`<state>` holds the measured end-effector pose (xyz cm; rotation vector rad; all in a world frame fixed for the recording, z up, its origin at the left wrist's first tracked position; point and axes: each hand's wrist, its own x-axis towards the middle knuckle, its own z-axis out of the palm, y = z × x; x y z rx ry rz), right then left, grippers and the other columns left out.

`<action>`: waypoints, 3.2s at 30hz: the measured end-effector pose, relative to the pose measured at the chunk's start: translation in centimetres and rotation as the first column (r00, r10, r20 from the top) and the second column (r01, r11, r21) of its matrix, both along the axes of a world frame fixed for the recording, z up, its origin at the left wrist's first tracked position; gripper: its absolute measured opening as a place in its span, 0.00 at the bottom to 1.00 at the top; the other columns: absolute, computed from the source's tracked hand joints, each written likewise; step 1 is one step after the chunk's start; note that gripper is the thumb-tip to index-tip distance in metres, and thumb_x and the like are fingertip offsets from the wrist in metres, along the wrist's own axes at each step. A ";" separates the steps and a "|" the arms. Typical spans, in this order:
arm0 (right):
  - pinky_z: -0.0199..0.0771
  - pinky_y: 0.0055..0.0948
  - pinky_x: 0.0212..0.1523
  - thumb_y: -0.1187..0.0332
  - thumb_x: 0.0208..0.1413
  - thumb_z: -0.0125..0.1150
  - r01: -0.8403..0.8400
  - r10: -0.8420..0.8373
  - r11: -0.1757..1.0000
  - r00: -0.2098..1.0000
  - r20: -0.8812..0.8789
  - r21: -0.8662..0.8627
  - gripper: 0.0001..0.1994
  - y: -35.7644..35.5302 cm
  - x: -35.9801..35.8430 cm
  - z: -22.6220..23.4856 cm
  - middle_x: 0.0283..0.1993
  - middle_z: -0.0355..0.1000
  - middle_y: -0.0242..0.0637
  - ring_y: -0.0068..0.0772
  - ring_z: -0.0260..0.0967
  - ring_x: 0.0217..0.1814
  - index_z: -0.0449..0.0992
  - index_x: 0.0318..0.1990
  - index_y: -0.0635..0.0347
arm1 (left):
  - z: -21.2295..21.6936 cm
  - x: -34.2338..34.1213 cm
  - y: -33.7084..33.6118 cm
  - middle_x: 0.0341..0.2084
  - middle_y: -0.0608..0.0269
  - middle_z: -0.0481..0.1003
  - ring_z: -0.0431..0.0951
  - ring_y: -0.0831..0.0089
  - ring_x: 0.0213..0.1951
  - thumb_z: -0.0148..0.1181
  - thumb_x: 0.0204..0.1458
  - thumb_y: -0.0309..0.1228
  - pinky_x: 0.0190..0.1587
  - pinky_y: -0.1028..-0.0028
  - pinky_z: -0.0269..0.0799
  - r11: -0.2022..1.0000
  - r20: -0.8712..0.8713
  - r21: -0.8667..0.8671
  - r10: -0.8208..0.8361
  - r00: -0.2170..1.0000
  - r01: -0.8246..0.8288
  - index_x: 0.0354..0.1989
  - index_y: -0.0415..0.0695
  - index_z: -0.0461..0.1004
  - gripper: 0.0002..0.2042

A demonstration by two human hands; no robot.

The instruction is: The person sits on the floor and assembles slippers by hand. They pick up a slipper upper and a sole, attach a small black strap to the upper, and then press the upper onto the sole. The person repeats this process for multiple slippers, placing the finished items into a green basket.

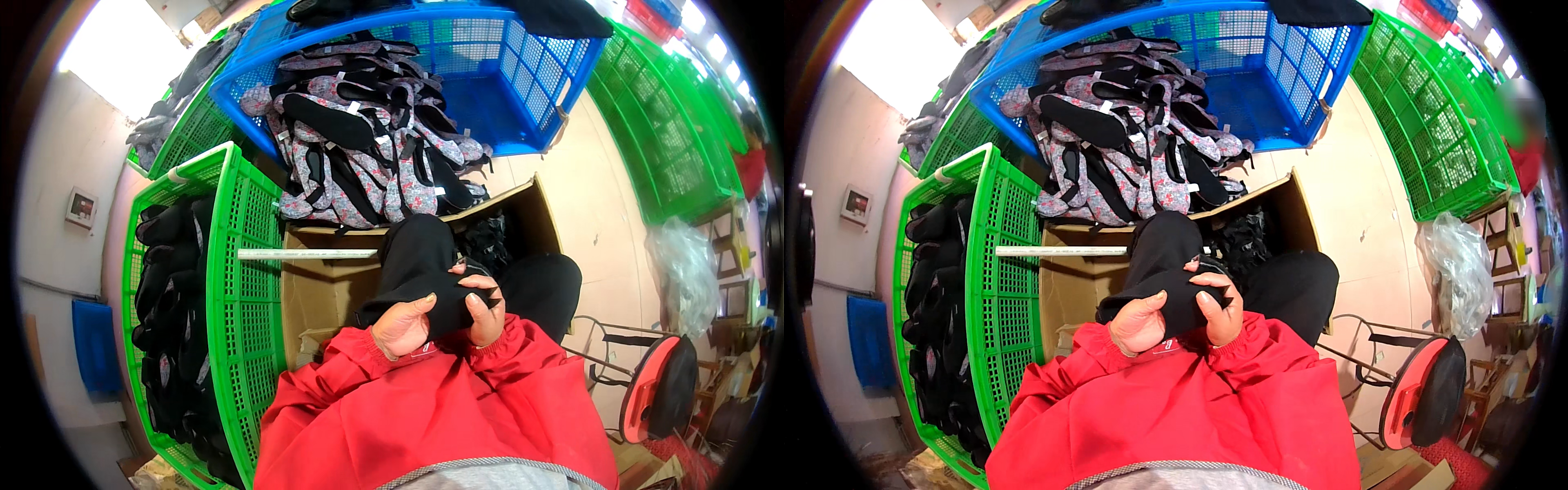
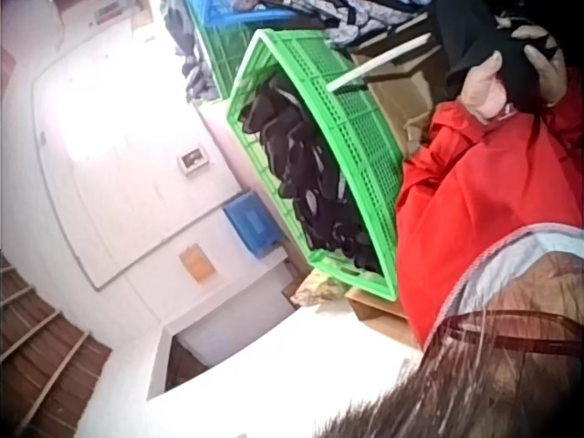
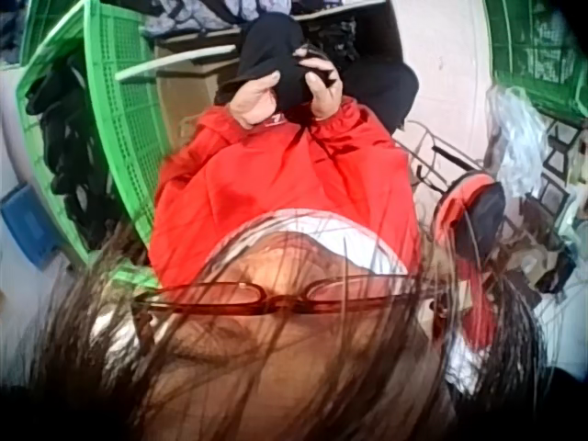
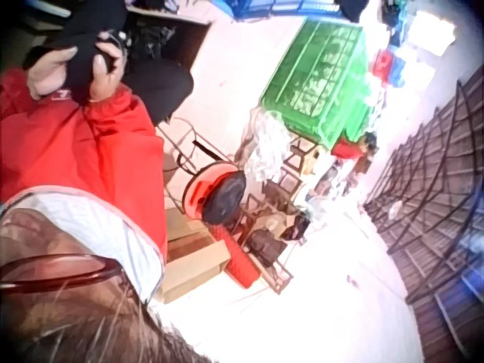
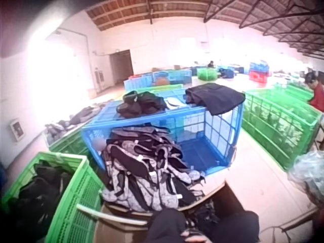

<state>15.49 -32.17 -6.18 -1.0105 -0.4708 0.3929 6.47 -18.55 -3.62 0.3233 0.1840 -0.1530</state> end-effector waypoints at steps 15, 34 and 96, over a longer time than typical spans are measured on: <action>0.65 0.39 0.60 0.65 0.57 0.58 0.003 -0.004 0.993 1.000 0.009 0.121 0.20 0.9 0.6 -1.2 0.51 0.70 0.46 0.39 0.67 0.56 0.67 0.54 0.63 | 0.2 0.7 -0.9 0.61 0.60 0.66 0.66 0.68 0.62 0.49 0.65 0.39 0.65 0.64 0.61 0.975 -0.168 0.216 0.096 0.981 -0.059 0.64 0.41 0.60 0.23; 0.65 0.33 0.61 0.51 0.47 0.72 -0.443 0.451 0.892 0.859 -0.242 0.089 0.39 -0.3 -1.7 -2.7 0.58 0.69 0.39 0.33 0.68 0.59 0.63 0.60 0.66 | 5.5 2.3 0.5 0.54 0.61 0.75 0.73 0.59 0.57 0.53 0.62 0.44 0.64 0.55 0.61 0.813 0.082 -0.550 0.278 0.957 -0.189 0.55 0.46 0.73 0.19; 0.75 0.33 0.50 0.43 0.64 0.44 -0.821 0.731 0.531 0.569 -0.377 -0.210 0.32 -7.2 4.1 -4.6 0.47 0.76 0.45 0.36 0.76 0.46 0.73 0.51 0.70 | 6.3 -6.0 3.6 0.31 0.45 0.77 0.78 0.50 0.36 0.60 0.55 0.49 0.39 0.63 0.72 -0.347 0.197 0.932 0.234 0.952 -0.108 0.38 0.35 0.77 0.24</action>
